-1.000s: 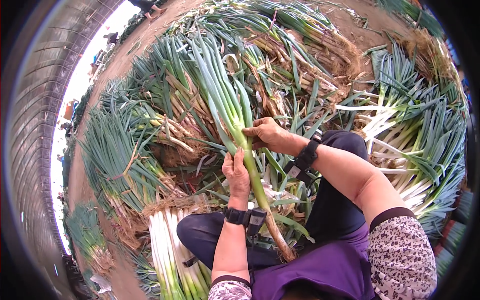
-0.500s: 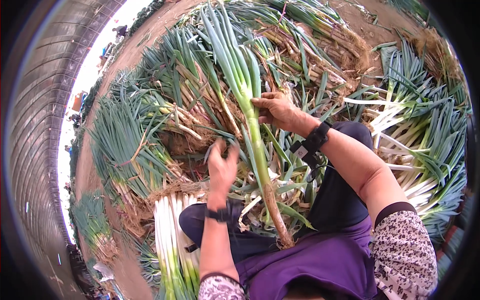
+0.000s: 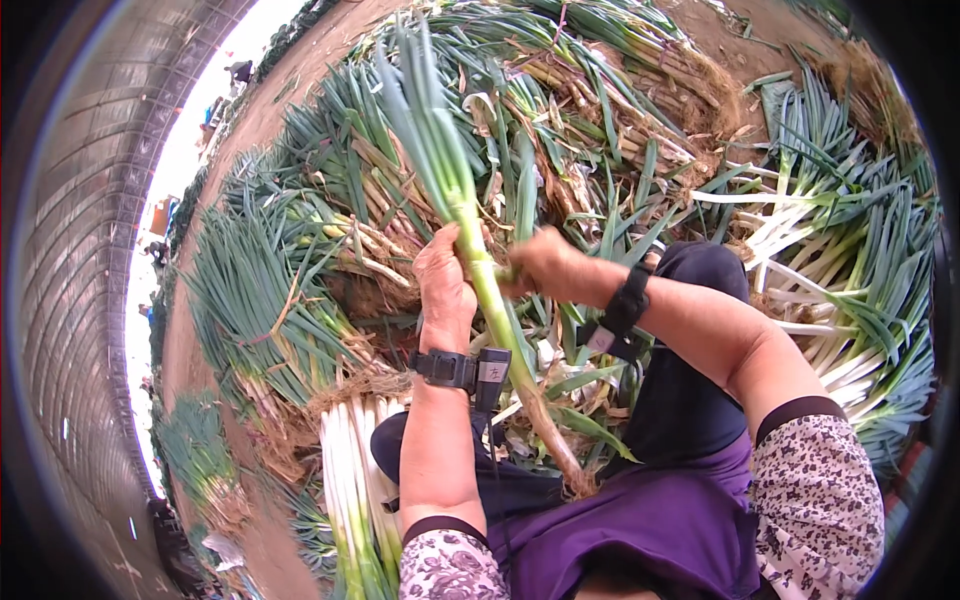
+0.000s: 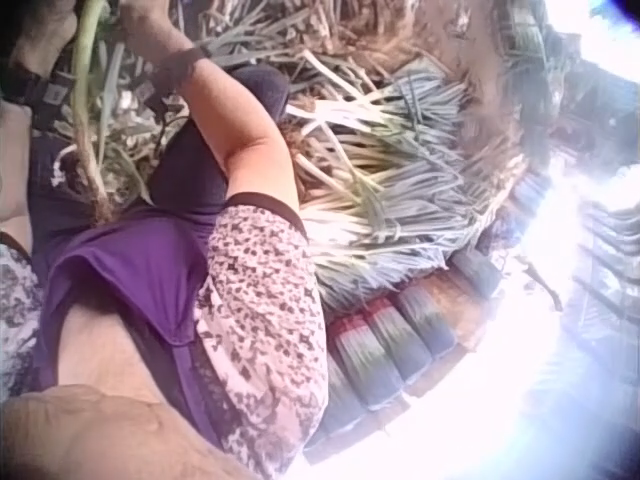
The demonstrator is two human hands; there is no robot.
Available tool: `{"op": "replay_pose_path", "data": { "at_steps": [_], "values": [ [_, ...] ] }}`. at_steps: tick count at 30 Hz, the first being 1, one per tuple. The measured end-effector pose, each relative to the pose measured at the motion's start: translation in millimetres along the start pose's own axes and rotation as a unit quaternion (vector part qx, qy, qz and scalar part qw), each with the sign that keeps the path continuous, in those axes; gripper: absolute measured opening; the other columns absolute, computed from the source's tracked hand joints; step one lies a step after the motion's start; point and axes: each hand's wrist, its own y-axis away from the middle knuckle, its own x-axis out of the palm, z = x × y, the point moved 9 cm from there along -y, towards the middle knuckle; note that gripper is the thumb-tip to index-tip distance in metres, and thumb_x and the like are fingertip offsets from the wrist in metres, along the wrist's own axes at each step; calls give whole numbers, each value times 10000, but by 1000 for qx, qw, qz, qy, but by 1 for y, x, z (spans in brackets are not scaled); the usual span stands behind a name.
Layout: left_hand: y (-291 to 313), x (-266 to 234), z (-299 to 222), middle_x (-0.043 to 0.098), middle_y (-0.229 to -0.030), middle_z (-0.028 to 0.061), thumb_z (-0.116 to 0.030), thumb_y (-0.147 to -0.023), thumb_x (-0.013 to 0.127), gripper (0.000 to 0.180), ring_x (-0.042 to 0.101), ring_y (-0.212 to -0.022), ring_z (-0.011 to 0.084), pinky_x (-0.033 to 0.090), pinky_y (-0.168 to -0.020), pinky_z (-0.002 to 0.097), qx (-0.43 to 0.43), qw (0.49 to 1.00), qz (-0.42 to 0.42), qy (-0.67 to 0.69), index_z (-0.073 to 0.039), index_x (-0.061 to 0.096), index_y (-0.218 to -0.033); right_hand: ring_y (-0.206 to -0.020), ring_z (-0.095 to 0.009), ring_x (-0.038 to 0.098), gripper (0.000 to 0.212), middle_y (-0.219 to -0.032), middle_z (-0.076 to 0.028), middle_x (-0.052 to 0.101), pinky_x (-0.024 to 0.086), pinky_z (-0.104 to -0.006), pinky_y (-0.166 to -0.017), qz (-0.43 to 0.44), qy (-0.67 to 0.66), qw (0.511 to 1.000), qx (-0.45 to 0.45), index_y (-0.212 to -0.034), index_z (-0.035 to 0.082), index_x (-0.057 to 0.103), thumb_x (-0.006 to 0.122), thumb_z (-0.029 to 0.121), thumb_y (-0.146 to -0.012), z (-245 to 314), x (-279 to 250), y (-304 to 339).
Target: Manually stripping the outer layers of leeks and placing them onto a neat pile for agricultural processing.
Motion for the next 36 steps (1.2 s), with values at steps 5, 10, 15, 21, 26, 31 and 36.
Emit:
{"op": "replay_pose_path", "data": {
  "at_steps": [5,10,15,21,26,31,36],
  "values": [
    [25,5,2,663,-934,92,-283,-921,568,260,637,-883,243,515,-803,451,-83,989,43,110,-50,617,-1025,-728,-251,675,453,-860,-199,668,545,-331,-621,299,-229,892,248,-938,-124,628,642,318,-843,-26,104,69],
    [44,21,14,662,-938,96,-208,-875,537,260,637,-836,237,512,-794,435,-151,978,69,129,-21,601,-1043,-816,-137,607,582,-902,-45,641,495,-294,-684,-22,-479,865,148,-1179,15,554,420,535,-956,-38,-14,-2],
    [27,61,20,645,-876,106,-190,-839,500,242,586,-699,221,486,-649,385,-175,978,79,80,-19,593,-985,-505,-102,554,284,-671,-38,600,439,-231,-453,-63,-624,778,42,-883,-2,581,566,275,-945,-15,-62,-27],
    [10,105,-2,620,-881,126,-109,-768,482,284,588,-748,245,496,-672,382,-115,980,164,19,-12,564,-1022,-500,-94,576,283,-759,-63,654,440,-194,-397,-145,-591,793,-7,-983,-11,633,639,259,-900,-14,-109,-14],
    [18,80,15,655,-954,120,-97,-822,480,295,634,-828,217,506,-754,317,-73,990,108,-48,8,588,-1076,-537,-58,555,341,-709,-3,634,436,-206,-456,-156,-568,808,-3,-1103,9,636,738,162,-816,-14,-101,-7],
    [44,92,6,651,-791,40,-85,-854,609,201,552,-712,59,452,-645,228,174,914,53,-363,66,615,-987,-691,-26,570,327,-816,-19,686,476,-203,-631,-214,-473,855,15,-1080,0,666,759,112,-787,-29,-93,1],
    [47,78,21,653,-747,203,-119,-842,616,223,644,-676,208,483,-644,326,263,835,-31,-481,71,591,-955,-704,-46,584,420,-842,-50,698,497,-227,-636,-259,-395,880,60,-1125,-23,640,787,119,-758,-21,-76,7]
  ]
}}
